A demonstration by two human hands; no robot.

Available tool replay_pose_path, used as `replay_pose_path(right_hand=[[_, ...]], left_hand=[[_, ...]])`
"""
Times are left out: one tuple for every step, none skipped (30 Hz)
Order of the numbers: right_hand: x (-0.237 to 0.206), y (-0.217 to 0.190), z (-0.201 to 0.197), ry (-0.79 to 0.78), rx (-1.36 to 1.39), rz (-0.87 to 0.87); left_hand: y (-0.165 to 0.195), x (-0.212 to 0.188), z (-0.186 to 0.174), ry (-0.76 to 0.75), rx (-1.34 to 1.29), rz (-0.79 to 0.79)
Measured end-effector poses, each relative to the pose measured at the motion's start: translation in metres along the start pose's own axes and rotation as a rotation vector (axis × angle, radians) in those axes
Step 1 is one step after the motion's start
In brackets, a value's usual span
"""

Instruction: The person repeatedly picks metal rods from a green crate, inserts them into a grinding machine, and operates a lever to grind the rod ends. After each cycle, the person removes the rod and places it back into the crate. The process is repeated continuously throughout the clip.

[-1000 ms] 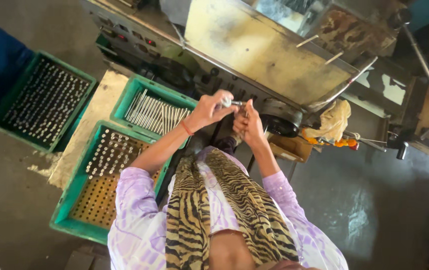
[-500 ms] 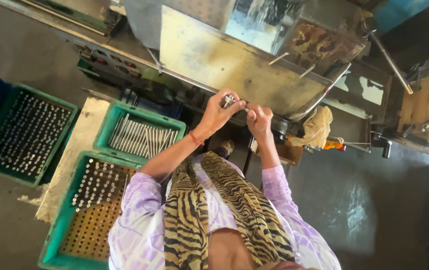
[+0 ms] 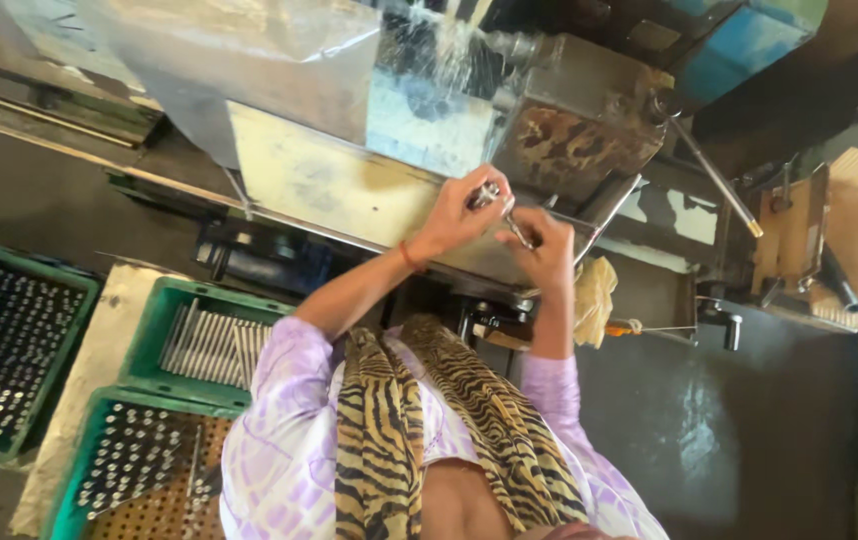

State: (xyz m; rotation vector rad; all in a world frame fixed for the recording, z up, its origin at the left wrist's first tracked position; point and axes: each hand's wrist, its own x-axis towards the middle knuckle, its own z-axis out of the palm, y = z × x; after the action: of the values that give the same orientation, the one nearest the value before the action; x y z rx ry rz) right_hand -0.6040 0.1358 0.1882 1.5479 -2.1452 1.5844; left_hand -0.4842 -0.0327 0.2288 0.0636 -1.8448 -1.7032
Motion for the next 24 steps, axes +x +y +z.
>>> replay_pose_path(right_hand=[[0.014,0.012,-0.014,-0.047,0.012,0.082],[0.027,0.027,-0.028,-0.092,0.026,0.164],[0.037,0.043,-0.046,-0.062,-0.180,0.075],[0.048,0.064,-0.067,-0.032,-0.384,-0.019],[0.062,0.090,-0.094,0.079,-0.621,-0.182],[0.076,0.116,-0.129,0.135,-0.645,-0.126],[0.087,0.144,-0.157,0.238,-0.807,0.010],[0.094,0.170,-0.195,0.263,-0.802,0.074],[0.095,0.192,-0.226,0.311,-0.738,0.112],[0.093,0.213,-0.250,0.320,-0.872,0.265],[0.089,0.231,-0.269,0.327,-1.003,0.420],[0.083,0.246,-0.282,0.300,-1.067,0.398],[0.076,0.257,-0.288,0.271,-1.132,0.376],[0.070,0.266,-0.291,0.249,-1.057,0.419],[0.068,0.273,-0.292,0.232,-0.981,0.457],[0.071,0.278,-0.292,0.213,-0.905,0.495],[0.073,0.282,-0.291,0.213,-0.940,0.546],[0.072,0.287,-0.289,0.211,-0.974,0.598],[0.073,0.290,-0.288,0.208,-1.008,0.652],[0.074,0.292,-0.286,0.219,-1.035,0.648],[0.074,0.293,-0.285,0.231,-1.063,0.641],[0.074,0.295,-0.284,0.242,-1.092,0.634],[0.074,0.296,-0.283,0.249,-1.116,0.631],[0.073,0.297,-0.282,0.256,-1.140,0.626]], left_hand=[[-0.015,0.020,0.008,-0.049,-0.056,-0.070],[-0.032,0.046,0.014,-0.100,-0.110,-0.139],[-0.051,0.075,0.018,-0.153,-0.163,-0.205],[-0.070,0.107,0.019,-0.115,-0.307,-0.376],[-0.090,0.140,0.017,-0.074,-0.455,-0.547],[-0.108,0.175,0.010,0.013,-0.623,-0.594],[-0.123,0.207,0.001,0.100,-0.787,-0.636],[-0.136,0.234,-0.008,0.306,-0.713,-0.657],[-0.146,0.255,-0.015,0.511,-0.633,-0.673],[-0.152,0.270,-0.023,0.614,-0.566,-0.664],[-0.155,0.280,-0.032,0.715,-0.497,-0.652],[-0.159,0.289,-0.038,0.782,-0.449,-0.626],[-0.163,0.295,-0.044,0.850,-0.401,-0.600],[-0.168,0.300,-0.048,0.855,-0.416,-0.566],[-0.169,0.304,-0.052,0.859,-0.432,-0.527],[-0.170,0.306,-0.056,0.864,-0.448,-0.489],[-0.172,0.309,-0.059,0.853,-0.494,-0.484],[-0.173,0.309,-0.062,0.841,-0.538,-0.481],[-0.176,0.309,-0.064,0.830,-0.582,-0.479],[-0.178,0.310,-0.067,0.798,-0.552,-0.483],[-0.181,0.311,-0.070,0.766,-0.525,-0.486],[-0.184,0.312,-0.073,0.735,-0.498,-0.488],[-0.187,0.313,-0.075,0.769,-0.496,-0.526],[-0.191,0.314,-0.076,0.805,-0.494,-0.564]])
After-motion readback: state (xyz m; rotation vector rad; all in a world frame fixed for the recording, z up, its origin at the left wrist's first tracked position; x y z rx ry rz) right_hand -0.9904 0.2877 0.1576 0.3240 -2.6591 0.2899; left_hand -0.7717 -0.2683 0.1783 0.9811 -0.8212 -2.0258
